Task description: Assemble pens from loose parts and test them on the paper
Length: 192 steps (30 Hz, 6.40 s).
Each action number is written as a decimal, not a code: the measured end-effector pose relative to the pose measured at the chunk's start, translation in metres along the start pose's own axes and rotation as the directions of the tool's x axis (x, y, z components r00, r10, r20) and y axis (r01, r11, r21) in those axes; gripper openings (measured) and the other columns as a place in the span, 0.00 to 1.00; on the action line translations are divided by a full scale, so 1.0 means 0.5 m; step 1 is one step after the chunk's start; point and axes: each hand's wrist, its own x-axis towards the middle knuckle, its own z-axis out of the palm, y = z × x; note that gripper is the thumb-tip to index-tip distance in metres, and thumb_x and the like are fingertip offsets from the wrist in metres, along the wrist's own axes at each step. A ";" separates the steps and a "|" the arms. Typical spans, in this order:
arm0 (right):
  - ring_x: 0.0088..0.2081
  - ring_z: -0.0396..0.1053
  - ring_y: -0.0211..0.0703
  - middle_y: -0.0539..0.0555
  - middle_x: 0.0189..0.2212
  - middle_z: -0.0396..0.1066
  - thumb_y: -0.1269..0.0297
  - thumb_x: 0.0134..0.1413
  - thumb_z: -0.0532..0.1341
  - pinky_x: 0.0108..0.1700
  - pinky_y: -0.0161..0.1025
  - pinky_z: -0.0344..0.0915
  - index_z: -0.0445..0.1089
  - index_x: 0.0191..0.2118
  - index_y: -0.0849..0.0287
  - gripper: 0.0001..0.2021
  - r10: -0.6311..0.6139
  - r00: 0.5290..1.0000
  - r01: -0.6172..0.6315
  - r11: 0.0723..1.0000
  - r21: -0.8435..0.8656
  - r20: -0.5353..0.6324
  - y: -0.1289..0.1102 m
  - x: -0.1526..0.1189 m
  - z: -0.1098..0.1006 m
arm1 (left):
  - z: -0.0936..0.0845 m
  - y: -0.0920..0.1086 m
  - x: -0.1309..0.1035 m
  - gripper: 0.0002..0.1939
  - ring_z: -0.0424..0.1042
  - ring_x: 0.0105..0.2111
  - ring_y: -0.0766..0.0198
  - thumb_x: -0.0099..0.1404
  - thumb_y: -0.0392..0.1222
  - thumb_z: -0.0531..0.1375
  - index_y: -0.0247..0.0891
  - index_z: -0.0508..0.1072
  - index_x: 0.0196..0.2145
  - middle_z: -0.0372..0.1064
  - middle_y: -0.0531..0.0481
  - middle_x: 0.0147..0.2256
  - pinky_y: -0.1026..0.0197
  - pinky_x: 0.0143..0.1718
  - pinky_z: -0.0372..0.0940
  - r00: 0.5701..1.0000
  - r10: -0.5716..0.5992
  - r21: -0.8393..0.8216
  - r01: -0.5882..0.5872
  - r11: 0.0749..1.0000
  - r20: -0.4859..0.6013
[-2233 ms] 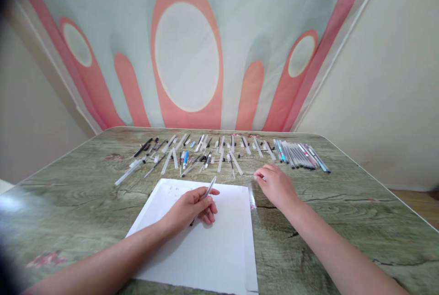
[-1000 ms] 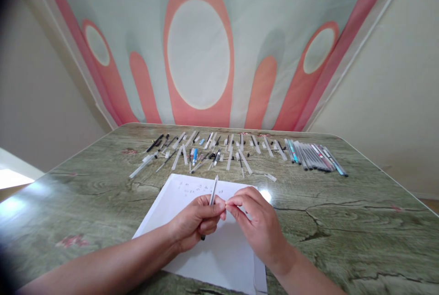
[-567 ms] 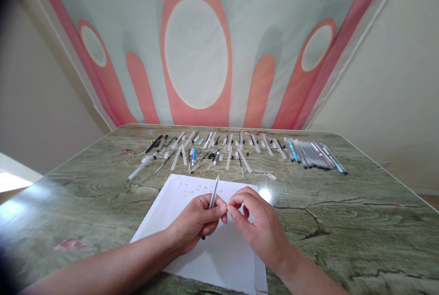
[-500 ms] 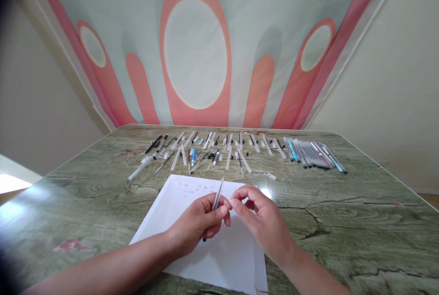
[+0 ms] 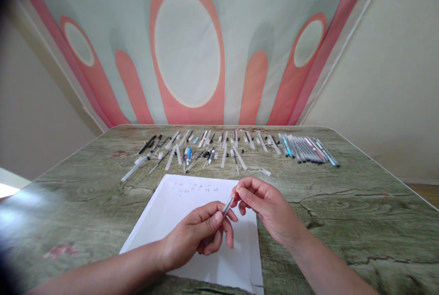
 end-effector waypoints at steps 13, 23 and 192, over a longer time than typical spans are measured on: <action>0.28 0.62 0.36 0.51 0.28 0.68 0.58 0.56 0.60 0.32 0.36 0.61 0.68 0.35 0.60 0.10 -0.033 0.999 0.030 0.987 -0.155 -0.022 0.005 -0.002 -0.002 | -0.002 -0.001 0.000 0.17 0.53 0.16 0.75 0.68 0.51 0.50 0.33 0.64 0.43 0.70 0.44 0.31 0.67 0.17 0.43 1.000 -0.023 -0.011 0.023 1.000 -0.011; 0.28 0.61 0.36 0.50 0.27 0.67 0.57 0.57 0.59 0.32 0.36 0.60 0.68 0.35 0.59 0.10 -0.060 0.998 0.055 0.974 -0.220 -0.014 0.009 -0.002 -0.007 | -0.002 0.001 0.003 0.17 0.52 0.15 0.76 0.68 0.50 0.49 0.32 0.65 0.43 0.70 0.45 0.31 0.67 0.17 0.43 0.999 -0.038 -0.019 0.038 0.999 -0.008; 0.28 0.57 0.37 0.48 0.27 0.59 0.52 0.62 0.50 0.32 0.35 0.57 0.65 0.42 0.53 0.13 -0.002 1.000 0.002 0.975 -0.220 0.002 0.042 -0.004 0.044 | -0.031 0.038 0.020 0.18 0.68 0.43 0.58 0.63 0.46 0.58 0.36 0.69 0.49 0.68 0.42 0.44 0.57 0.42 0.65 0.866 0.311 0.255 -0.222 0.941 -0.392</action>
